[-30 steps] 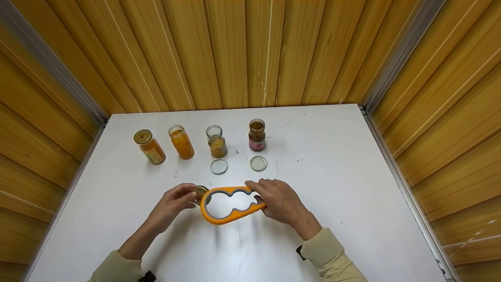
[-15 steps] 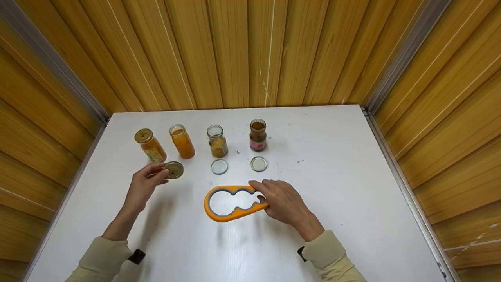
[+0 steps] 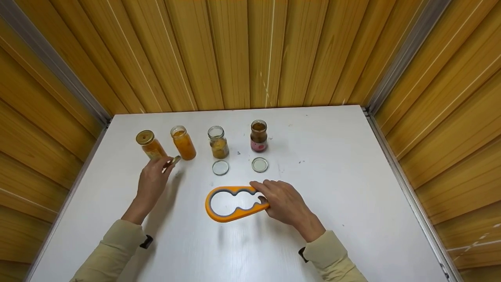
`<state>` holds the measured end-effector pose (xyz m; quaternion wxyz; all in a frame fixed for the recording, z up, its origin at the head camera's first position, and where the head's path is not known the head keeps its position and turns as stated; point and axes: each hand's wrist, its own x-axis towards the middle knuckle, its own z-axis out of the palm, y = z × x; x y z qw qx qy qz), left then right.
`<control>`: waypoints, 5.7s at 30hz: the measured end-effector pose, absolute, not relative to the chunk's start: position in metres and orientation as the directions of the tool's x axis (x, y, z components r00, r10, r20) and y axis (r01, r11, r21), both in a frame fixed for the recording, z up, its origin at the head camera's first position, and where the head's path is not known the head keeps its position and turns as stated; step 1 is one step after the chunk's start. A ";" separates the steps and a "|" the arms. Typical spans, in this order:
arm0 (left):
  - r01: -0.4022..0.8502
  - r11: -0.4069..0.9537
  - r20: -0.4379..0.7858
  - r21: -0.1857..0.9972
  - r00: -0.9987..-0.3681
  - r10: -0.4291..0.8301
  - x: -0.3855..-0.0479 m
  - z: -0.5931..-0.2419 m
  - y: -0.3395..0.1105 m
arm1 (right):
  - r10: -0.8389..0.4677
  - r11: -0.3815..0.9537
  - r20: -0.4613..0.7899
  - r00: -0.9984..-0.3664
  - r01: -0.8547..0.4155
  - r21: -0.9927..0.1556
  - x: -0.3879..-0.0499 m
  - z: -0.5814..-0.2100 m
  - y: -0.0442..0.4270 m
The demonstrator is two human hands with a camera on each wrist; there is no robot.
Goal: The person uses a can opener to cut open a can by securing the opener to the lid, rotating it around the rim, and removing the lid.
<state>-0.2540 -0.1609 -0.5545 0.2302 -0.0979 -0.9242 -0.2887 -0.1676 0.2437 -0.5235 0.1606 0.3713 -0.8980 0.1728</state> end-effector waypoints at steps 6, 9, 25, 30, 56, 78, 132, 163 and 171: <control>0.368 0.910 0.562 0.191 -0.801 0.206 -0.269 -0.574 -0.151 | -0.604 0.671 0.433 -0.669 -0.720 -0.177 -0.166 -0.525 0.246; 0.360 0.929 0.564 0.083 -0.786 0.254 -0.272 -0.582 -0.148 | -0.604 0.671 0.430 -0.671 -0.719 -0.179 -0.166 -0.525 0.246; 0.382 0.918 0.458 -0.109 -0.801 0.387 -0.268 -0.602 -0.135 | -0.598 0.683 0.416 -0.685 -0.707 -0.183 -0.164 -0.526 0.250; 0.375 0.917 0.443 -0.136 -0.805 0.395 -0.269 -0.606 -0.133 | -0.598 0.679 0.418 -0.684 -0.709 -0.189 -0.164 -0.525 0.251; 0.159 0.938 0.349 0.308 -0.936 0.044 -0.252 -0.591 -0.151 | -0.556 0.722 0.394 -0.732 -0.660 -0.208 -0.162 -0.523 0.259; -0.162 0.469 0.027 0.868 -0.929 -0.370 -0.267 -0.553 -0.214 | -0.543 0.738 0.373 -0.752 -0.639 -0.216 -0.156 -0.525 0.272; -0.201 0.239 -0.146 0.950 -0.962 -0.229 -0.323 -0.558 -0.238 | -0.489 0.765 0.417 -0.766 -0.607 -0.217 -0.151 -0.534 0.283; -0.191 0.318 -0.213 0.928 -0.976 0.035 -0.238 -0.570 -0.258 | -0.390 0.796 0.443 -0.807 -0.537 -0.278 -0.156 -0.544 0.310; -0.181 0.336 -0.230 0.924 -0.967 0.111 -0.218 -0.573 -0.233 | -0.379 0.797 0.433 -0.818 -0.526 -0.295 -0.160 -0.543 0.309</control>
